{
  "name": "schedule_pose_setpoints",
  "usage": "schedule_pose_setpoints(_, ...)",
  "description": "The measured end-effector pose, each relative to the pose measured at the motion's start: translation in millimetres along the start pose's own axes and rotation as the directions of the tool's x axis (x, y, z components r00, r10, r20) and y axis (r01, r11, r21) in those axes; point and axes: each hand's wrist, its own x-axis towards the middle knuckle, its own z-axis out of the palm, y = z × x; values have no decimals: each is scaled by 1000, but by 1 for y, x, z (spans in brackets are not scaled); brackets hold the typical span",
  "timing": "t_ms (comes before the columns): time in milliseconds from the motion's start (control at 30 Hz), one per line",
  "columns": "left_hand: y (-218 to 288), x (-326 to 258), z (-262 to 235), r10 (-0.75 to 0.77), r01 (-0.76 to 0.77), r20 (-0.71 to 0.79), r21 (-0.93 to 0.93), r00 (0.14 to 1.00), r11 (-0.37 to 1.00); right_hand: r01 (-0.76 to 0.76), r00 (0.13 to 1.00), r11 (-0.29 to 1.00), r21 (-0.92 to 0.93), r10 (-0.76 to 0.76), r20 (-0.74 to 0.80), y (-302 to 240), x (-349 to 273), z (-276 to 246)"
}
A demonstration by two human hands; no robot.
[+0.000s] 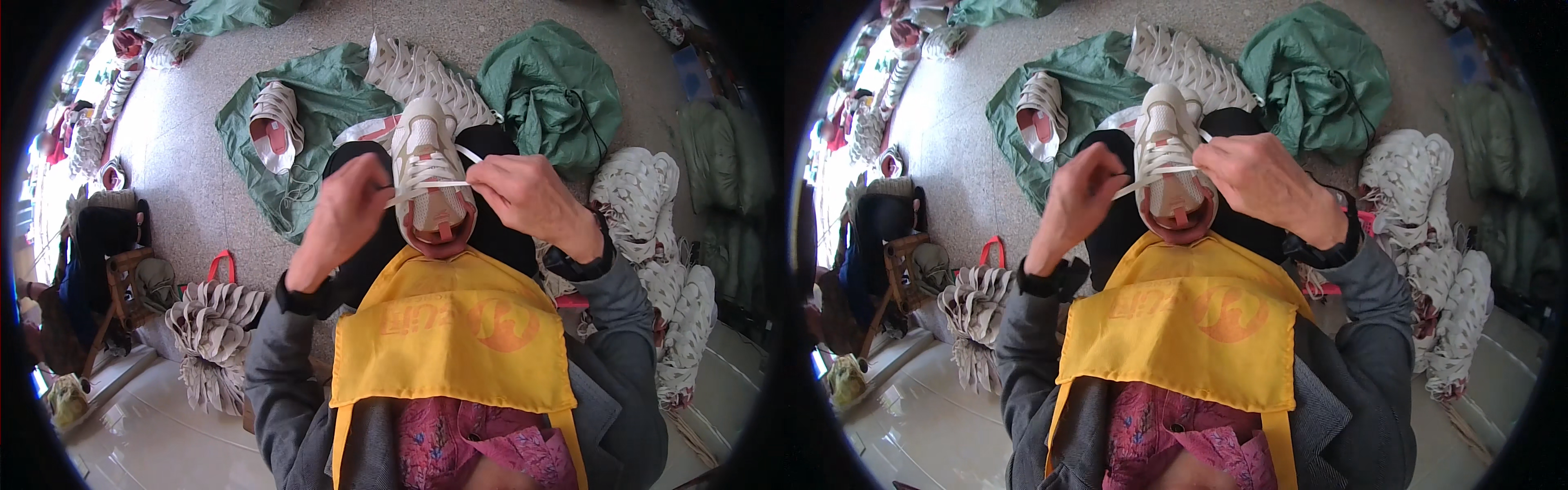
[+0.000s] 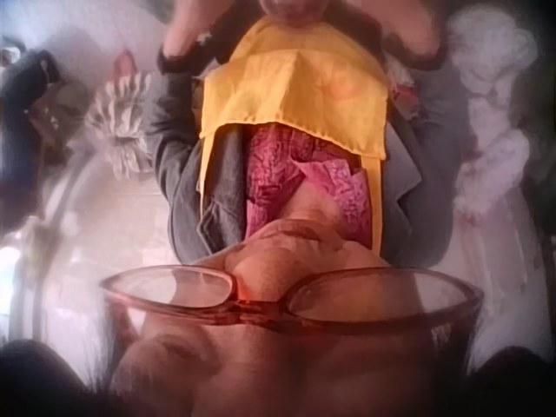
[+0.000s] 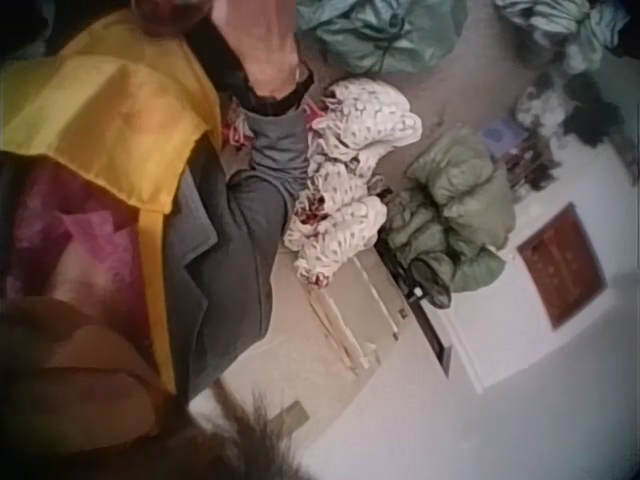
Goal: The recorder is threading and lacing white athletic shoes during the manufacturing process.
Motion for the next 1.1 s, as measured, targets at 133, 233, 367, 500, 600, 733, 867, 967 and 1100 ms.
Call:
schedule_pose_setpoints(133,23,25,32,15,20,190,-181,982,983,14,996,998,-69,-20,-85,-15,-7,-17)
schedule_pose_setpoints(233,15,31,51,-5,80,201,-368,980,926,26,987,998,-57,-35,-154,-17,-12,-20)
schedule_pose_setpoints(367,0,25,33,-46,104,123,-522,991,847,-179,966,972,153,203,-159,-3,-24,-23)
schedule_pose_setpoints(500,22,11,-18,-225,233,95,-635,970,736,-331,925,918,218,361,-115,28,-45,-31)
schedule_pose_setpoints(600,23,1,-36,-268,221,29,-656,963,722,-371,909,904,212,400,-116,42,-59,-36)
schedule_pose_setpoints(733,7,-7,-47,-304,212,-18,-679,952,703,-405,896,901,157,425,-127,52,-74,-26)
schedule_pose_setpoints(867,-4,-15,-48,-351,242,-45,-641,935,729,-240,954,967,-81,220,-202,53,-73,-14)
schedule_pose_setpoints(967,-18,-21,-47,-344,233,-109,-548,932,804,-294,950,953,-78,283,-129,46,-68,-14)
schedule_pose_setpoints(1100,-35,-27,-49,-347,239,-162,-466,924,852,-303,931,945,125,321,-172,33,-56,-2)
